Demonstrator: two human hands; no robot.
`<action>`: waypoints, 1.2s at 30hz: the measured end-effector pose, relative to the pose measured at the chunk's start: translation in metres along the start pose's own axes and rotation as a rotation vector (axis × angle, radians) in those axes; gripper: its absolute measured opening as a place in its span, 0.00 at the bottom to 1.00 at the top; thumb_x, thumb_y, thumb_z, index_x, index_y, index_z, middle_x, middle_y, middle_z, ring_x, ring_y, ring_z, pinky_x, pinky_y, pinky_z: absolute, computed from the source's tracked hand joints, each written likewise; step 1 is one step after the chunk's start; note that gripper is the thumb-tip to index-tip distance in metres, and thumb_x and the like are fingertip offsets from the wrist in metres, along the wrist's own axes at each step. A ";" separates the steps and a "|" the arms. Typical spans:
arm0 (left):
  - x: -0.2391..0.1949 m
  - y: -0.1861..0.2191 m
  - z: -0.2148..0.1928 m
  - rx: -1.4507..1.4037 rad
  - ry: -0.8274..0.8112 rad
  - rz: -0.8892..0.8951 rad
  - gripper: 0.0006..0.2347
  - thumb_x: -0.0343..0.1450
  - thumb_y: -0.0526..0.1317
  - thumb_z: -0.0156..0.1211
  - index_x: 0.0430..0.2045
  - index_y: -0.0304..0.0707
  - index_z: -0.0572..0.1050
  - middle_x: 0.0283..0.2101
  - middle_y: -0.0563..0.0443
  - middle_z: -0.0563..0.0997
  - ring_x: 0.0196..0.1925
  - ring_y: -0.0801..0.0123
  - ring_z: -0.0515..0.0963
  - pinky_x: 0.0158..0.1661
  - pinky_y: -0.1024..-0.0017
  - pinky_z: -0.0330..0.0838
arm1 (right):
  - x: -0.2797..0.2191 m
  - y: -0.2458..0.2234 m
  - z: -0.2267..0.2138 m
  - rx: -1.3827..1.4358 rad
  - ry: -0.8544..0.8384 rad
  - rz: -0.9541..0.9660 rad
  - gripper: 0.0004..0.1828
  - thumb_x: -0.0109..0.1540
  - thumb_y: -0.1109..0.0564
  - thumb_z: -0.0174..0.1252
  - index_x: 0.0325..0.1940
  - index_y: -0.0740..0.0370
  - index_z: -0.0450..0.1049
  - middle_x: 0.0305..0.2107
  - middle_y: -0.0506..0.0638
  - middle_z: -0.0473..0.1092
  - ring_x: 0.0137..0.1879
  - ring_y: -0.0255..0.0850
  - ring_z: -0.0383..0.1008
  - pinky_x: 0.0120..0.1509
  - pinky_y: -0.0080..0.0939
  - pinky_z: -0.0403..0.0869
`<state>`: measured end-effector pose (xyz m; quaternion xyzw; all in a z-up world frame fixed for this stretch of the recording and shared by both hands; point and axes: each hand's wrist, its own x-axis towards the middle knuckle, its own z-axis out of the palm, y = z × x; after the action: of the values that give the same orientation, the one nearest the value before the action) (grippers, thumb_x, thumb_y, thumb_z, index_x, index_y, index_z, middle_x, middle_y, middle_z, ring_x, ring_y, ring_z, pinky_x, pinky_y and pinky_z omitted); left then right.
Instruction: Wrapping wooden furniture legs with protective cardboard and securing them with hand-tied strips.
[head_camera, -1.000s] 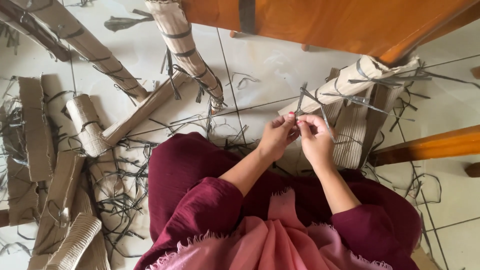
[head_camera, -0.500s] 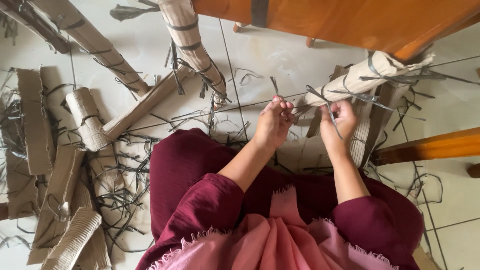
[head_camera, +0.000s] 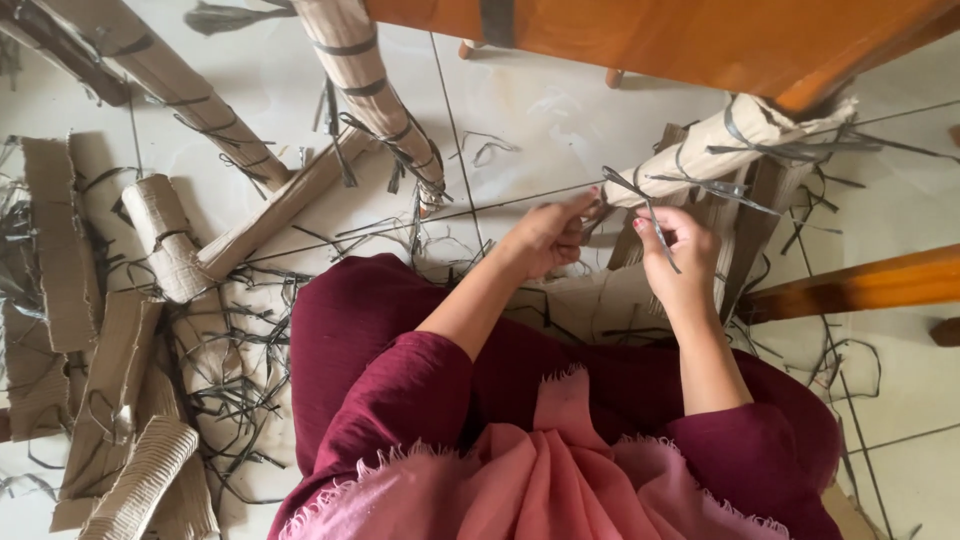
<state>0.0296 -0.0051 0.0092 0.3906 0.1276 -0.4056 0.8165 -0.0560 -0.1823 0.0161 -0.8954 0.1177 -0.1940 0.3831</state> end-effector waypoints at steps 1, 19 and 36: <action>-0.005 0.002 0.003 0.002 -0.002 -0.004 0.13 0.72 0.43 0.64 0.27 0.29 0.75 0.19 0.66 0.52 0.16 0.85 0.53 0.19 0.81 0.48 | -0.001 0.003 -0.002 -0.001 0.002 0.004 0.06 0.64 0.63 0.69 0.45 0.57 0.84 0.30 0.54 0.77 0.36 0.45 0.79 0.39 0.41 0.74; 0.026 -0.022 -0.016 0.610 0.111 0.306 0.11 0.61 0.50 0.75 0.35 0.56 0.87 0.23 0.56 0.83 0.30 0.79 0.74 0.35 0.78 0.69 | -0.015 -0.025 -0.003 -0.040 -0.073 -0.306 0.04 0.62 0.66 0.69 0.39 0.61 0.83 0.25 0.54 0.74 0.34 0.52 0.78 0.35 0.44 0.74; 0.021 -0.017 -0.010 0.407 0.027 0.214 0.13 0.64 0.40 0.72 0.38 0.33 0.83 0.27 0.48 0.85 0.29 0.78 0.84 0.27 0.87 0.59 | -0.008 0.011 0.012 -0.023 0.003 -0.250 0.04 0.69 0.60 0.64 0.39 0.61 0.80 0.28 0.55 0.73 0.34 0.50 0.75 0.38 0.44 0.71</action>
<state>0.0313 -0.0158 -0.0177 0.5638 0.0118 -0.3288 0.7576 -0.0580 -0.1791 -0.0016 -0.9071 0.0077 -0.2404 0.3455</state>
